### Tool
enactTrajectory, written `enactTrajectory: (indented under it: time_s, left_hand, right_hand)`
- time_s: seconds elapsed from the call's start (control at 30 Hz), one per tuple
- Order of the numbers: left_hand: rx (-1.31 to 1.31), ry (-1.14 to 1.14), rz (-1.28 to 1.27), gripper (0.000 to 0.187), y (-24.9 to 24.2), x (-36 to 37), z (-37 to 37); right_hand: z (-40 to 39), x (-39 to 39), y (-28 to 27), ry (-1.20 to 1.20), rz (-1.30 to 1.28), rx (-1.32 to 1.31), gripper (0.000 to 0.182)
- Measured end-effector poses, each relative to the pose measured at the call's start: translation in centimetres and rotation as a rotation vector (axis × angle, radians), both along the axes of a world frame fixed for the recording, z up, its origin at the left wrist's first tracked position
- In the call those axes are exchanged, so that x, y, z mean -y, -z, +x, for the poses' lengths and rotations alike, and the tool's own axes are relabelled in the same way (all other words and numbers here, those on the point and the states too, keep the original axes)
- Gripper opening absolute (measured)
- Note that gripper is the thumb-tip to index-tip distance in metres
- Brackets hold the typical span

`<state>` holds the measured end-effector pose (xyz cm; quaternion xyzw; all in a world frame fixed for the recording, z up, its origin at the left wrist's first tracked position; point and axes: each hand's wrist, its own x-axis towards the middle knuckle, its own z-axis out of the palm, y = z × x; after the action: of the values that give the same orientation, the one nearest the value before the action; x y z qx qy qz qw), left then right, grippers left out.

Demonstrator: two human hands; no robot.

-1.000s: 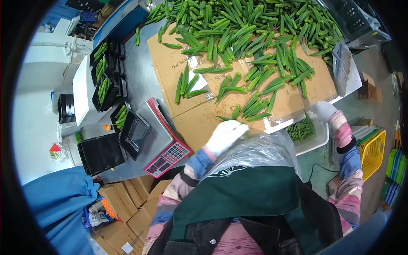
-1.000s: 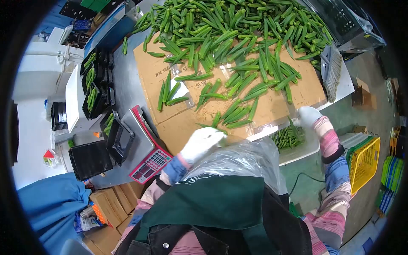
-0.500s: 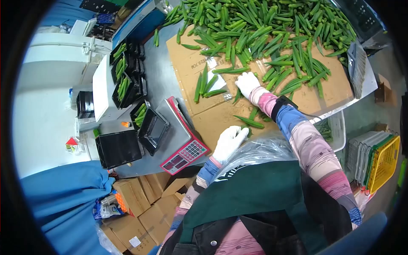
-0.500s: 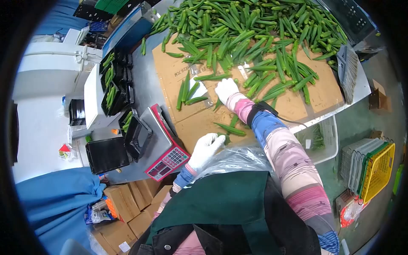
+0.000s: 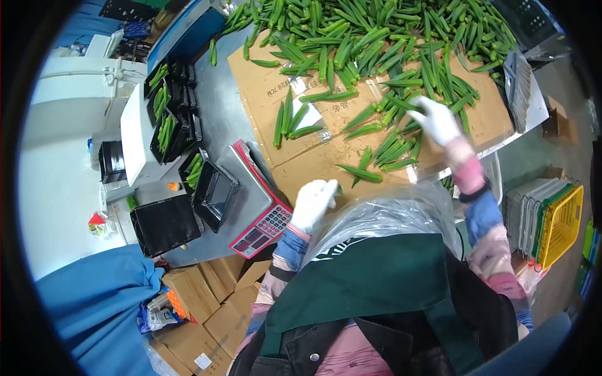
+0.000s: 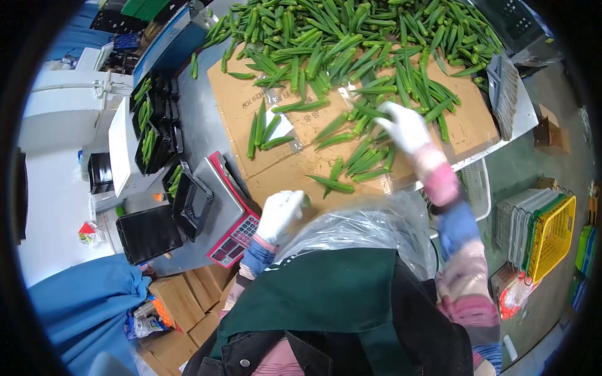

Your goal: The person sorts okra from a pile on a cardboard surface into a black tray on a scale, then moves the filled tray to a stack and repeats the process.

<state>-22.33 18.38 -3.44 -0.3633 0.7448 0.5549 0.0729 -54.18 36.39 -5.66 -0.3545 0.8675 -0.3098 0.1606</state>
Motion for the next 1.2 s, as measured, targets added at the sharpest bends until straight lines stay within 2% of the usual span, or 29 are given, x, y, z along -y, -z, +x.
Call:
enactTrajectory:
  time_s: [0.07,0.13,0.23,0.33,0.4,0.47,0.53,0.6,0.63,0.73,0.77,0.87,0.9,0.97,1.0,1.03,1.07,1.13,1.2]
  left_hand:
    - [-0.112,-0.059,-0.070,0.036,0.5,1.7,0.0]
    - [-0.087,-0.064,-0.160,0.031,0.7,3.5,-0.1]
    - [-0.116,-0.174,-0.115,0.031,2.0,5.0,-0.9]
    - [-0.213,-0.244,-0.009,0.029,2.3,5.0,-2.6]
    - [-0.245,-0.177,-0.087,0.025,2.8,4.8,-4.1]
    - [-0.270,-0.109,-0.194,0.021,2.6,3.5,-5.1]
    - [-0.282,-0.038,-0.326,0.015,2.1,0.8,-6.5]
    - [-0.318,0.266,-0.523,0.019,5.0,-0.3,-6.1]
    - [-0.349,0.482,-0.709,0.020,5.6,-0.5,-6.2]
    - [-0.067,0.533,-0.677,0.019,6.8,-1.1,-5.0]
    - [-0.113,0.489,-0.731,0.020,7.5,-1.0,-4.2]
    - [-0.096,-0.022,0.197,0.024,6.6,-0.4,-3.6]
    - [-0.083,-0.094,0.331,0.031,4.5,-0.1,-4.0]
    - [-0.125,-0.212,0.367,0.031,3.9,0.1,-4.0]
    - [-0.147,-0.269,0.384,0.031,3.6,0.2,-4.2]
    - [-0.153,-0.252,0.352,0.032,2.5,-0.3,-4.8]
    - [-0.162,-0.094,0.308,0.033,1.1,-1.0,-5.6]
    - [-0.180,0.221,0.220,0.033,-1.5,-2.8,-7.4]
    - [-0.321,0.455,0.106,0.034,-2.7,-4.9,-8.2]
  right_hand:
    - [-1.5,-8.5,0.5,0.047,0.163,0.008,0.033]
    - [-2.7,-16.4,1.2,0.042,0.644,0.026,0.033]
    - [-0.6,-20.3,-0.2,0.156,0.634,-0.073,0.031]
    - [1.6,-16.5,0.0,0.207,0.303,-0.078,0.030]
    - [3.7,-12.9,1.2,0.172,0.152,-0.147,0.029]
    - [5.8,-8.7,1.9,0.004,0.071,-0.089,0.028]
    - [7.8,-5.9,4.9,-0.116,0.045,-0.094,0.024]
    - [9.3,-4.0,6.1,-0.274,0.174,-0.195,0.024]
    - [10.2,-3.4,6.5,-0.278,0.181,-0.234,0.024]
    - [10.1,-2.8,6.7,-0.295,0.228,-0.226,0.021]
    - [9.9,-2.9,7.2,-0.290,0.212,-0.211,0.019]
    - [9.5,-3.6,7.7,-0.256,0.112,-0.182,0.020]
    - [9.3,-3.8,7.8,-0.233,0.122,-0.160,0.020]
    - [8.8,-4.4,8.0,-0.188,0.143,-0.114,0.019]
    - [8.5,-4.8,7.4,-0.066,0.029,0.080,0.020]
    - [8.0,-5.3,5.8,0.057,-0.085,0.275,0.021]
    - [7.4,-5.9,4.3,0.181,-0.198,0.469,0.023]
    - [4.6,-8.3,1.9,0.254,-0.340,0.511,0.035]
    - [2.8,-10.8,-1.5,0.397,-0.471,0.544,0.041]
